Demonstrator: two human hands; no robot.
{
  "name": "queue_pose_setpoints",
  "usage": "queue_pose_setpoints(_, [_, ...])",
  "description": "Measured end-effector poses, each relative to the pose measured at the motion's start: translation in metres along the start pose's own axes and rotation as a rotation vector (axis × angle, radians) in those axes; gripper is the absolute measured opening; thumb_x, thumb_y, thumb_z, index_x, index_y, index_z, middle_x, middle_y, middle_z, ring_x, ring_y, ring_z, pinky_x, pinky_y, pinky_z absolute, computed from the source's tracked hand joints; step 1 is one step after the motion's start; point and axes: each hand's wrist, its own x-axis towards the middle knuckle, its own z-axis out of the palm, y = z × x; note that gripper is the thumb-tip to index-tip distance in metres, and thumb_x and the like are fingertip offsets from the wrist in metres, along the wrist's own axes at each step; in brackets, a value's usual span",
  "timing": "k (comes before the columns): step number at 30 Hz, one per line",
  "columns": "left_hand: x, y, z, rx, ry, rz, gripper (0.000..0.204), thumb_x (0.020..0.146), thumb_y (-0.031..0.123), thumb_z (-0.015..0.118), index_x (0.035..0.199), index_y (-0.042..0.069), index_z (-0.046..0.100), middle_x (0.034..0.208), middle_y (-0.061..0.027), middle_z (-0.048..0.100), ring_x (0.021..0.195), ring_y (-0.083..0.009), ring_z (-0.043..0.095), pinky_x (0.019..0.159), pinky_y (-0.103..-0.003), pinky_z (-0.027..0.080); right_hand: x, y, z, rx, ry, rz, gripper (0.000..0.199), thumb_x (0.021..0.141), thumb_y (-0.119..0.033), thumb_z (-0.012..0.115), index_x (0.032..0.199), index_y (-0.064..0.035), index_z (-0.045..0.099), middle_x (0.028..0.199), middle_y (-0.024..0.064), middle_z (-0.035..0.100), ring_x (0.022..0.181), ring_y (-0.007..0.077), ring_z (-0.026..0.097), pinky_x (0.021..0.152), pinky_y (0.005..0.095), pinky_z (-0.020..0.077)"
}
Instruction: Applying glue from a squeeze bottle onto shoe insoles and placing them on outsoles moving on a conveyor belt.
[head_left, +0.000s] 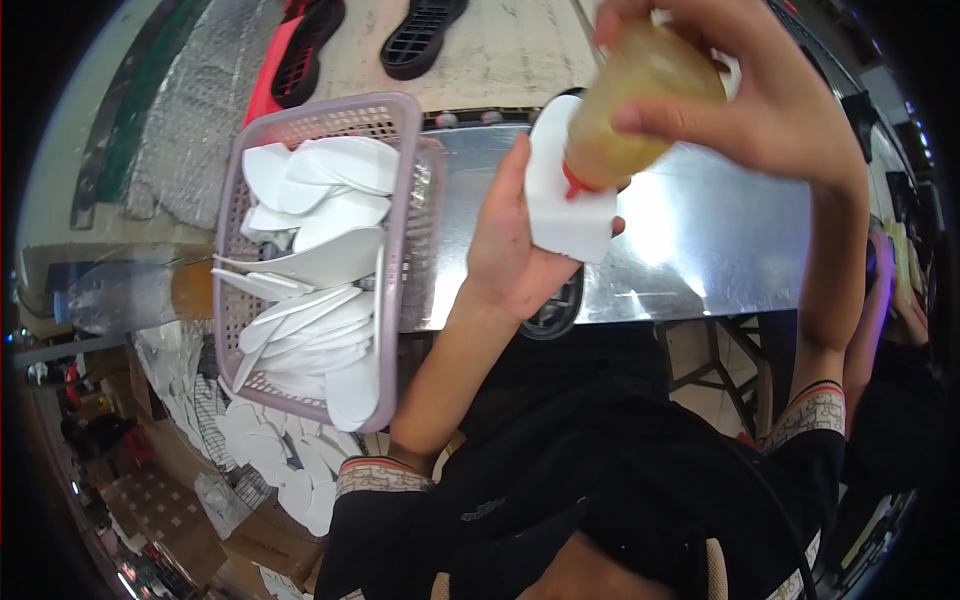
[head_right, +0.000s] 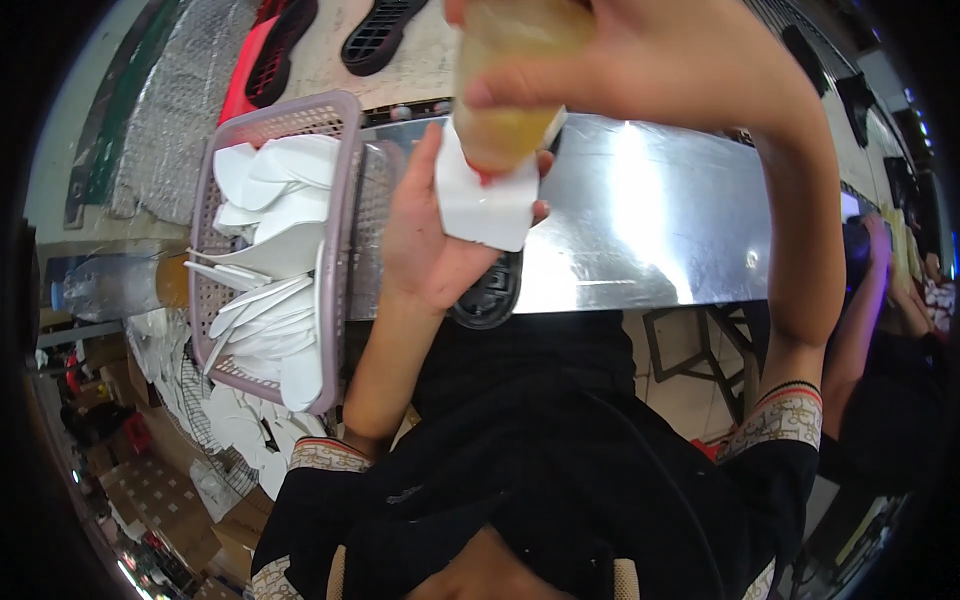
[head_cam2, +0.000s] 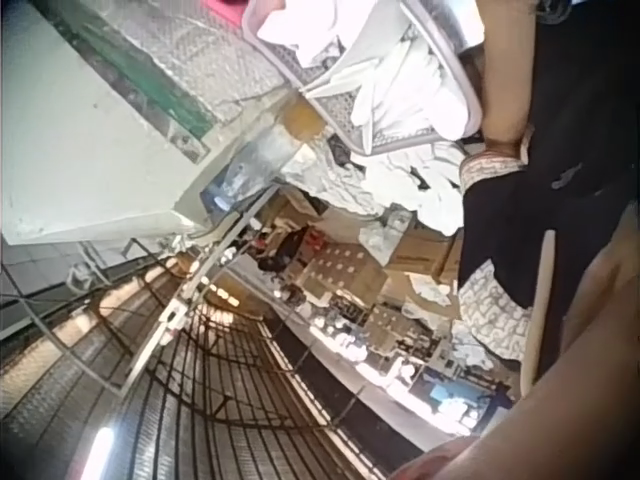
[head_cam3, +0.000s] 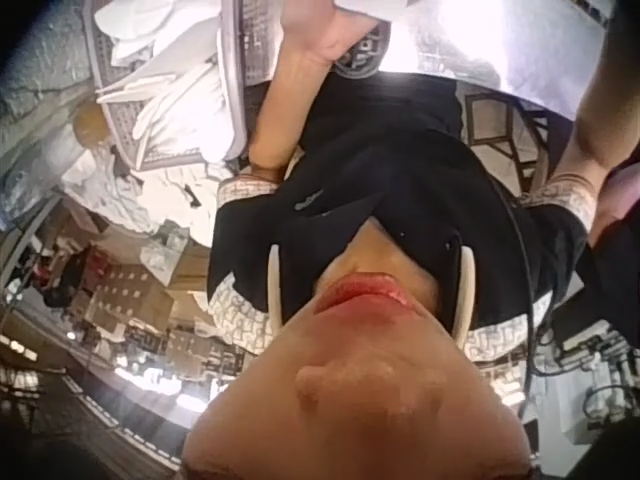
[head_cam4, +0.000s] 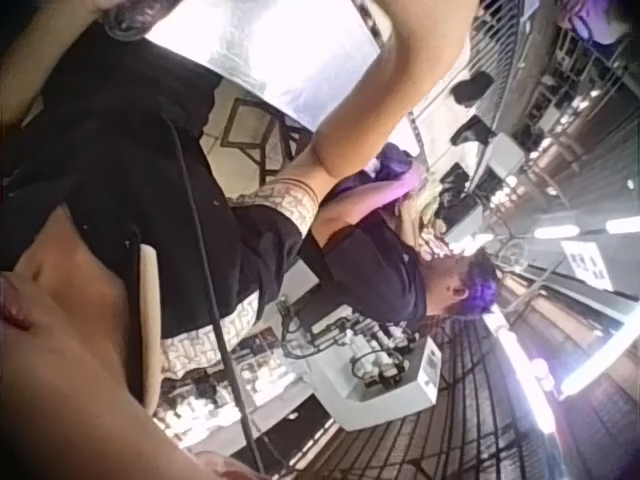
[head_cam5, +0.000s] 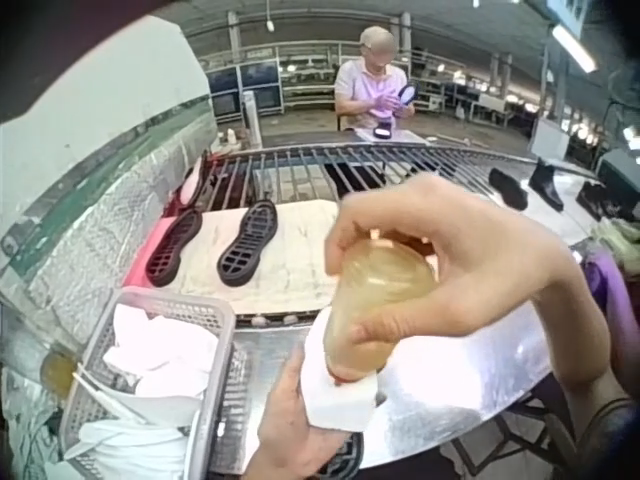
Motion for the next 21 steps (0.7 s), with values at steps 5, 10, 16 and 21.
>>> queue_pose_setpoints(5, [-0.018, -0.008, 0.028, -0.005, -0.026, -0.026, 0.056, 0.098, 0.044, 0.024, 0.136, 0.004, 0.033, 0.130, -0.0219, 0.043, 0.116, -0.0322, 0.049, 0.090, -0.047, 0.046, -0.003, 0.027, -0.014, -0.267, 0.169, -0.101, 0.043, 0.076, -0.032, 0.073, 0.098, 0.0006, 0.055, 0.081, 0.0046, 0.055, 0.066, 0.0104, 0.051, 0.056, 0.0223, 0.0421])
queue_pose_setpoints(10, [-0.017, 0.005, 0.026, 0.441, 0.008, 0.183, 0.059, 0.086, 0.022, 0.054, 0.136, 0.002, 0.030, 0.127, -0.0212, 0.046, 0.119, -0.0331, 0.048, 0.099, -0.044, 0.041, -0.039, 0.124, 0.017, 0.085, 0.554, 0.204, 0.040, 0.078, -0.033, 0.071, 0.099, -0.0025, 0.056, 0.085, 0.0040, 0.056, 0.070, 0.0108, 0.053, 0.062, 0.0227, 0.0437])
queue_pose_setpoints(16, [0.031, 0.027, 0.021, 1.533, 0.266, 0.447, 0.066, 0.071, 0.034, 0.074, 0.122, -0.003, 0.051, 0.106, -0.0203, 0.059, 0.095, -0.0270, 0.061, 0.080, -0.036, 0.050, -0.139, 0.257, 0.120, 1.649, 0.808, 0.152, 0.031, 0.083, -0.024, 0.066, 0.104, -0.0040, 0.056, 0.092, 0.0050, 0.059, 0.061, 0.0110, 0.051, 0.057, 0.0226, 0.0438])
queue_pose_setpoints(21, [0.070, 0.022, 0.016, 2.306, 0.287, 0.376, 0.058, 0.069, 0.039, 0.072, 0.104, -0.006, 0.060, 0.085, -0.0267, 0.062, 0.084, -0.0368, 0.063, 0.075, -0.039, 0.051, -0.127, 0.239, 0.121, 1.714, 1.026, 0.377, 0.023, 0.087, -0.028, 0.059, 0.093, -0.0054, 0.054, 0.083, 0.0014, 0.057, 0.064, 0.0076, 0.046, 0.052, 0.0196, 0.0361])
